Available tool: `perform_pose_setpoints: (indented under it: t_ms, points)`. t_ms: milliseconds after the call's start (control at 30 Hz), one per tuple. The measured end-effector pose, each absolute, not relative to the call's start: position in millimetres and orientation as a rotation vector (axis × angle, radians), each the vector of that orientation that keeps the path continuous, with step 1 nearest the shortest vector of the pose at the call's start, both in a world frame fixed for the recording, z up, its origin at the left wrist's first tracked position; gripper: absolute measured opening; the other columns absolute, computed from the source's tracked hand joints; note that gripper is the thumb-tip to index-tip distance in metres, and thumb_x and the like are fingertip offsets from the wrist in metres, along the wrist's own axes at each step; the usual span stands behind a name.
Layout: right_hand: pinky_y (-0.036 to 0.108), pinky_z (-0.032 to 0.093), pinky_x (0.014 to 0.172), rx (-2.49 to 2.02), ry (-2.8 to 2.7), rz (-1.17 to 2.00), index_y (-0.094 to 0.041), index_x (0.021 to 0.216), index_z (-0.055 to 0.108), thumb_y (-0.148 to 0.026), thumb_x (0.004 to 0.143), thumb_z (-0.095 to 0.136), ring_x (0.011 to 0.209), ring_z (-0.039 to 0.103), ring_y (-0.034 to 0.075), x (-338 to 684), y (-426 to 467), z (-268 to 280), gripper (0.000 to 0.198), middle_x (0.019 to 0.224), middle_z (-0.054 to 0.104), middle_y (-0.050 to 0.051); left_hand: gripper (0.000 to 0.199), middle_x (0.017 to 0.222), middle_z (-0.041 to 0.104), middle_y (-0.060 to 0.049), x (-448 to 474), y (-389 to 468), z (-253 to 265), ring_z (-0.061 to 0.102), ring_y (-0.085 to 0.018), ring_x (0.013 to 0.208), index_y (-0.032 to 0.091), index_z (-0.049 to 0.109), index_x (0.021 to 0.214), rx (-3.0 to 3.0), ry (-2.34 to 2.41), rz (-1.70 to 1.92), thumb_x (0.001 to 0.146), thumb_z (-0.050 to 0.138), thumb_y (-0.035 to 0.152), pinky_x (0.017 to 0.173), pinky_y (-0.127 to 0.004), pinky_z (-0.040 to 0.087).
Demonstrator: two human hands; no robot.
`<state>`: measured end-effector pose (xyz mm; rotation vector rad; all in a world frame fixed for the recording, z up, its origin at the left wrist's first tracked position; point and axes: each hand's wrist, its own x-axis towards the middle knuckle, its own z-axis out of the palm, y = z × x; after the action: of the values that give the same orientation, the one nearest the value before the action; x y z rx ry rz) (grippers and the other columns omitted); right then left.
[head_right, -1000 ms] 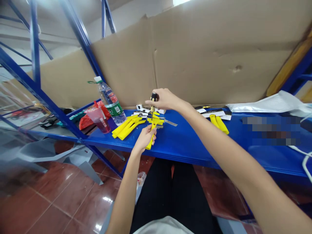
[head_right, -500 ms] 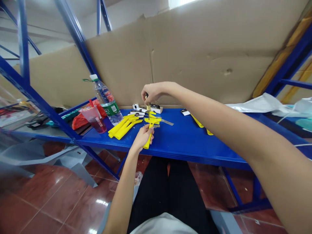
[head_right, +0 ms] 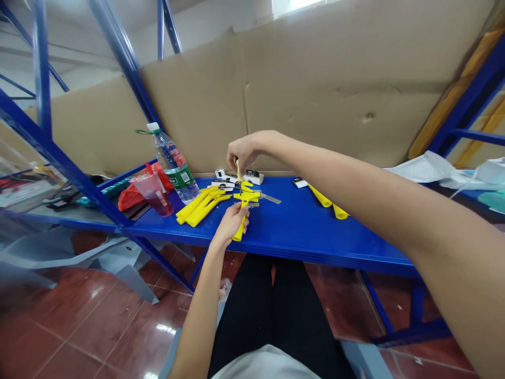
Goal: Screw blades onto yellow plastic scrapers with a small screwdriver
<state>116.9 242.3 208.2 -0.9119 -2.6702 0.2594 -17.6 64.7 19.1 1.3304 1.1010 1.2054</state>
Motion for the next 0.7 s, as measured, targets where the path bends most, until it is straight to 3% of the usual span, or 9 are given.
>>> perform_pose_setpoints:
  t_ms: [233,300,433,567,700]
  points:
    - [0.036,0.052,0.071,-0.927,-2.772,0.185,-0.022,0.076,0.079,-0.05,0.047,0.109,0.082,0.073,0.026,124.7,237.6,208.7,0.05,0.067,0.069,-0.001,0.02,0.081,0.054,0.003,-17.0,63.9,21.6,0.052,-0.007,0.049,0.02,0.052,0.089,1.318,1.104,1.207,0.102,0.063,0.03,0.039,-0.02,0.042]
    - [0.035,0.052,0.068,-0.996,-2.884,0.254,-0.022,0.075,0.078,-0.057,0.051,0.107,0.078,0.072,0.023,137.4,235.3,214.1,0.051,0.071,0.07,0.0,0.019,0.08,0.054,0.003,-16.7,64.0,20.8,0.052,-0.007,0.048,0.021,0.052,0.091,1.328,1.098,1.215,0.102,0.064,0.031,0.039,-0.02,0.042]
    - [0.033,0.05,0.058,-1.067,-2.891,0.526,-0.022,0.071,0.074,-0.082,0.071,0.088,0.062,0.061,0.016,179.9,219.2,209.8,0.063,0.066,0.065,0.002,0.02,0.081,0.054,0.004,-16.5,64.6,18.4,0.051,-0.006,0.048,0.021,0.053,0.094,1.338,1.073,1.236,0.1,0.067,0.034,0.04,-0.019,0.042]
    - [0.034,0.047,0.057,-1.097,-2.339,0.645,-0.022,0.069,0.064,-0.095,0.091,0.055,0.056,0.055,0.016,206.1,197.0,150.9,0.076,0.065,0.065,0.005,0.022,0.08,0.055,0.004,-16.2,64.4,18.7,0.052,-0.006,0.048,0.021,0.054,0.093,1.323,1.07,1.267,0.098,0.069,0.036,0.039,-0.019,0.041]
    - [0.036,0.056,0.07,-1.132,-1.957,0.749,-0.022,0.076,0.069,-0.094,0.098,0.035,0.078,0.073,0.025,197.3,193.5,70.8,0.084,0.087,0.08,0.014,0.031,0.081,0.059,0.003,-16.4,64.7,19.8,0.052,-0.006,0.048,0.02,0.058,0.098,1.281,1.048,1.323,0.092,0.078,0.043,0.039,-0.02,0.041]
